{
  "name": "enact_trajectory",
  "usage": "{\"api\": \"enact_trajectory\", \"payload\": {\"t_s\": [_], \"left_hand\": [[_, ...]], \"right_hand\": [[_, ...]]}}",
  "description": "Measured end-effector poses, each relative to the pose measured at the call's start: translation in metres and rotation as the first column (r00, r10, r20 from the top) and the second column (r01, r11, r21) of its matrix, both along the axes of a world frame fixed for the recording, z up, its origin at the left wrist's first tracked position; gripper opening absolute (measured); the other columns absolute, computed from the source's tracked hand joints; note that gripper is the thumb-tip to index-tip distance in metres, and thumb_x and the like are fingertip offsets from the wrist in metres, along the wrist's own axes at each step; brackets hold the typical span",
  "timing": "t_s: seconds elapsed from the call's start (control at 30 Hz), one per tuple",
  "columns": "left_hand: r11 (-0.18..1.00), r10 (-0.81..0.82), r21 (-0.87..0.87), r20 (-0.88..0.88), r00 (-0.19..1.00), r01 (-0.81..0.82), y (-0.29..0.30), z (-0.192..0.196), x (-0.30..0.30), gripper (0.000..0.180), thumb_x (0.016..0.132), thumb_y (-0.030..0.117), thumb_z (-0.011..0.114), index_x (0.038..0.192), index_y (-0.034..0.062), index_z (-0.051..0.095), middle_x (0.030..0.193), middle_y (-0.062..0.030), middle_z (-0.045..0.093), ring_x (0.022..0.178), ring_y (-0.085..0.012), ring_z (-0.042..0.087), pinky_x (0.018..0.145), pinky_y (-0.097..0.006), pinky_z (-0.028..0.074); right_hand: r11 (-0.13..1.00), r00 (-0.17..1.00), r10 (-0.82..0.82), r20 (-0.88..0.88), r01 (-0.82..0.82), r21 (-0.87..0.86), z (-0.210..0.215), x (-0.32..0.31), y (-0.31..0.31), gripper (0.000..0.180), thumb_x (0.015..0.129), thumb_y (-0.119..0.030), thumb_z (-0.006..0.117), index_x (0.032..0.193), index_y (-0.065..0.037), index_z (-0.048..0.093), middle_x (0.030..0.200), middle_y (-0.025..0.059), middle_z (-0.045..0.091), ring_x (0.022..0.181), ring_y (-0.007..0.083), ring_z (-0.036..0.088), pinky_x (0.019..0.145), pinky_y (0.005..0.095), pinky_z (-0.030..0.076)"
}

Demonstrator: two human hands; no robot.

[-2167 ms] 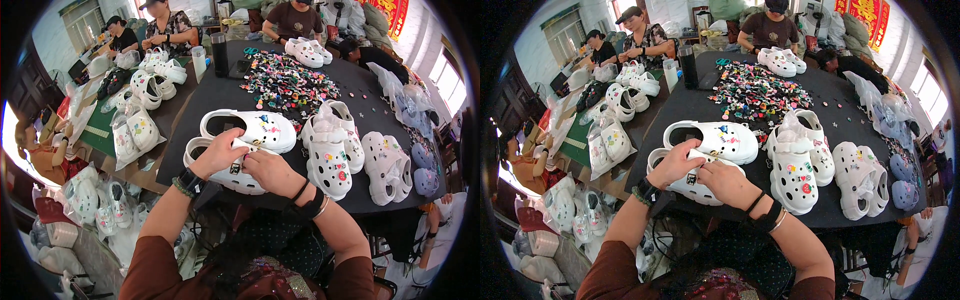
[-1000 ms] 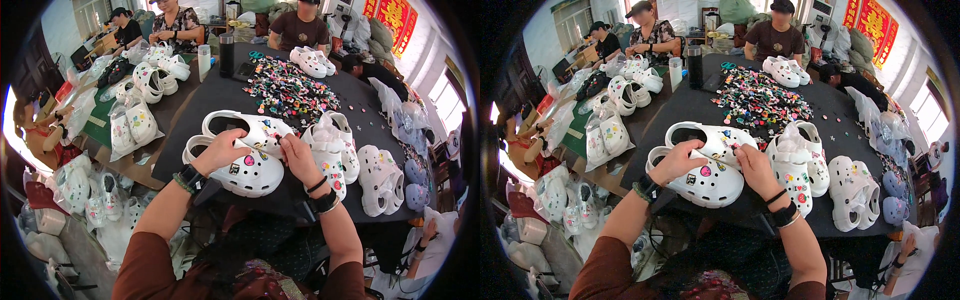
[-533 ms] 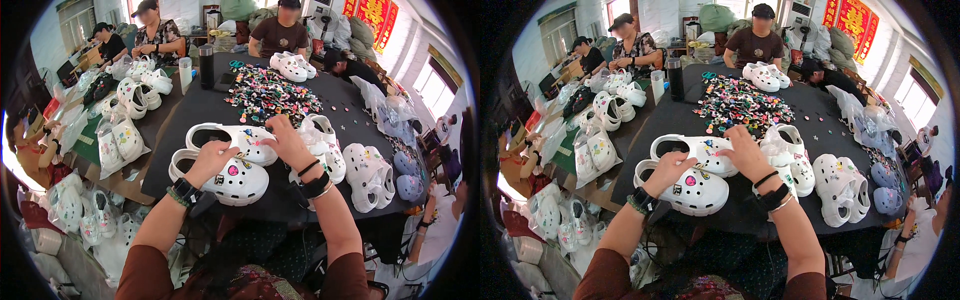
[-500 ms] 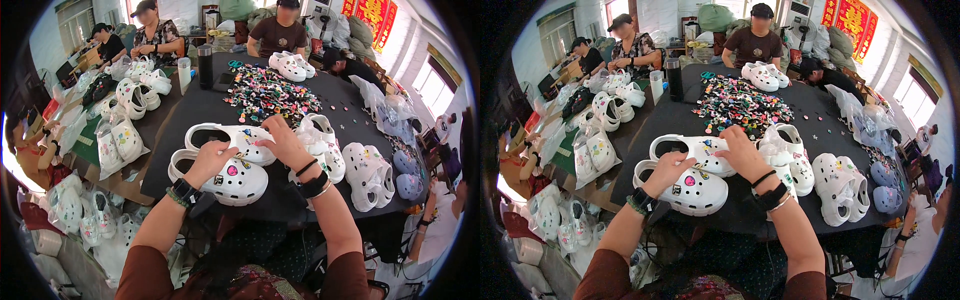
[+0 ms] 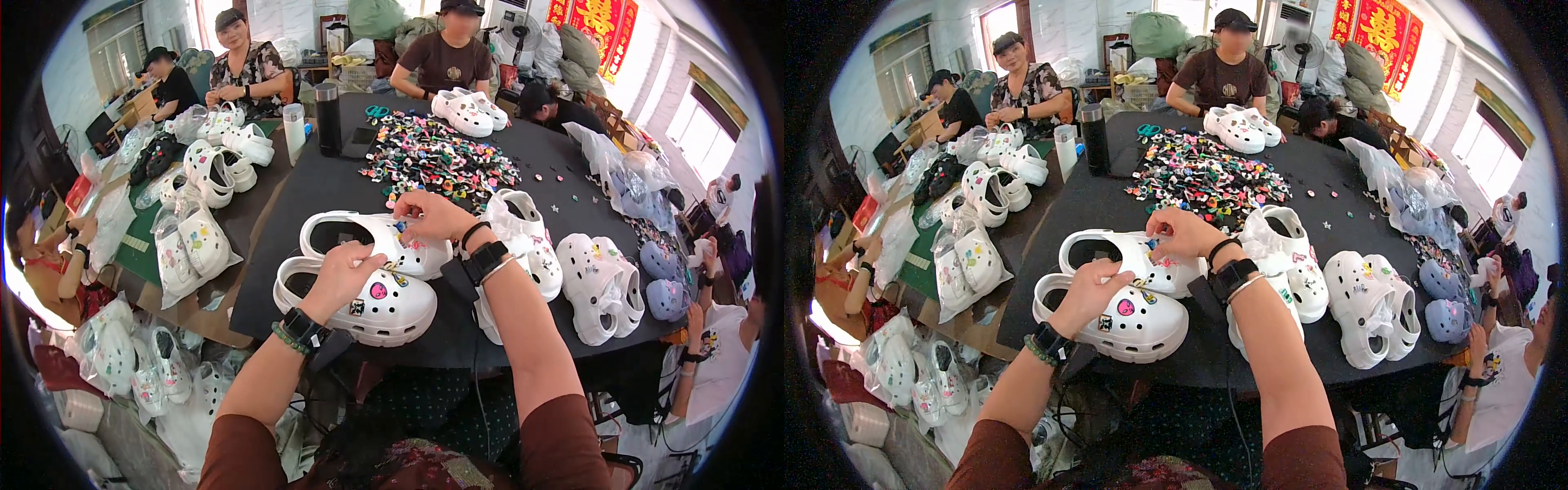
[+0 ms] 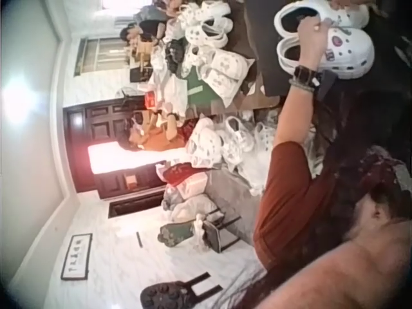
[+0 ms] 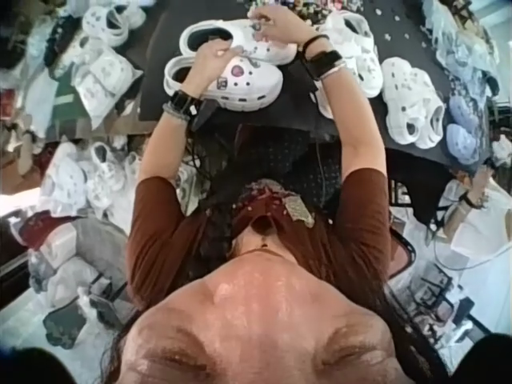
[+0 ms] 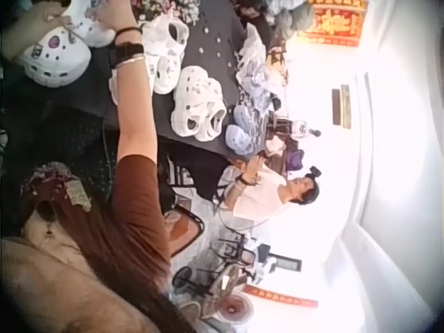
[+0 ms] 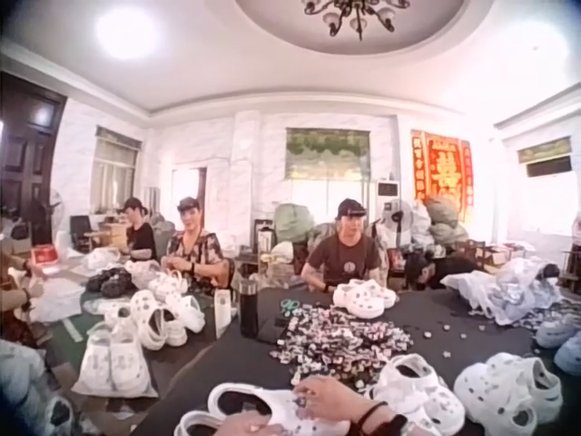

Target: Attaching decorative charms to white clog-style shoes at a large assembly table.

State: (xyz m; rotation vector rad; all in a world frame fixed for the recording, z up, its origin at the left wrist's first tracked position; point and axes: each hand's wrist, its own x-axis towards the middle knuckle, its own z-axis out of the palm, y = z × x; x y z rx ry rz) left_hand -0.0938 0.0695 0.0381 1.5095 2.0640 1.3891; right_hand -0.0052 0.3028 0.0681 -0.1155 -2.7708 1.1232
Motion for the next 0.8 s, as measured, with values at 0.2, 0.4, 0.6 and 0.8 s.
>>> {"api": "enact_trajectory", "payload": {"t_s": [0.2, 0.4, 0.6, 0.8], "left_hand": [[1.000, 0.003, 0.031, 0.019, 1.000, -0.004, 0.001, 0.000, 0.000, 0.027, 0.090, 0.022, 0.068, 0.082, -0.0027, 0.063, 0.068, -0.0083, 0.050, 0.068, -0.0183, 0.047, 0.065, -0.034, 0.038], [1.000, 0.009, 0.019, -0.002, 1.000, -0.009, 0.002, -0.002, -0.003, 0.028, 0.090, 0.022, 0.068, 0.081, -0.0031, 0.062, 0.068, -0.0082, 0.050, 0.067, -0.0178, 0.047, 0.063, -0.034, 0.037], [0.997, 0.010, 0.074, 0.000, 1.000, -0.010, 0.003, -0.006, -0.003, 0.023, 0.088, 0.023, 0.067, 0.089, 0.0000, 0.068, 0.070, -0.0138, 0.054, 0.069, -0.0295, 0.053, 0.066, -0.039, 0.042], [0.999, 0.014, 0.035, -0.029, 0.999, -0.013, -0.002, 0.001, 0.002, 0.022, 0.088, 0.022, 0.067, 0.089, 0.0003, 0.069, 0.071, -0.0139, 0.054, 0.070, -0.0279, 0.052, 0.067, -0.037, 0.042]], "right_hand": [[0.998, 0.987, 0.011, -0.163, -0.020, -0.051, -0.014, 0.004, 0.005, 0.026, 0.072, -0.008, 0.080, 0.096, -0.006, 0.069, 0.093, 0.0044, 0.063, 0.087, 0.0178, 0.060, 0.080, 0.0324, 0.049], [0.995, 0.949, 0.043, -0.314, -0.012, 0.100, -0.019, 0.003, -0.006, 0.010, 0.081, -0.008, 0.071, 0.091, -0.005, 0.071, 0.089, 0.0098, 0.064, 0.083, 0.0265, 0.062, 0.076, 0.0359, 0.051], [0.965, 0.921, -0.030, -0.389, 0.127, 0.228, -0.017, -0.009, -0.018, 0.007, 0.082, -0.007, 0.064, 0.077, -0.004, 0.068, 0.080, 0.0114, 0.064, 0.085, 0.0324, 0.060, 0.079, 0.0409, 0.049], [0.920, 0.855, -0.350, -0.382, 0.391, 0.034, -0.020, -0.018, -0.016, 0.014, 0.086, -0.014, 0.064, 0.083, -0.001, 0.069, 0.071, 0.0153, 0.067, 0.066, 0.0319, 0.065, 0.062, 0.0378, 0.051]]}}
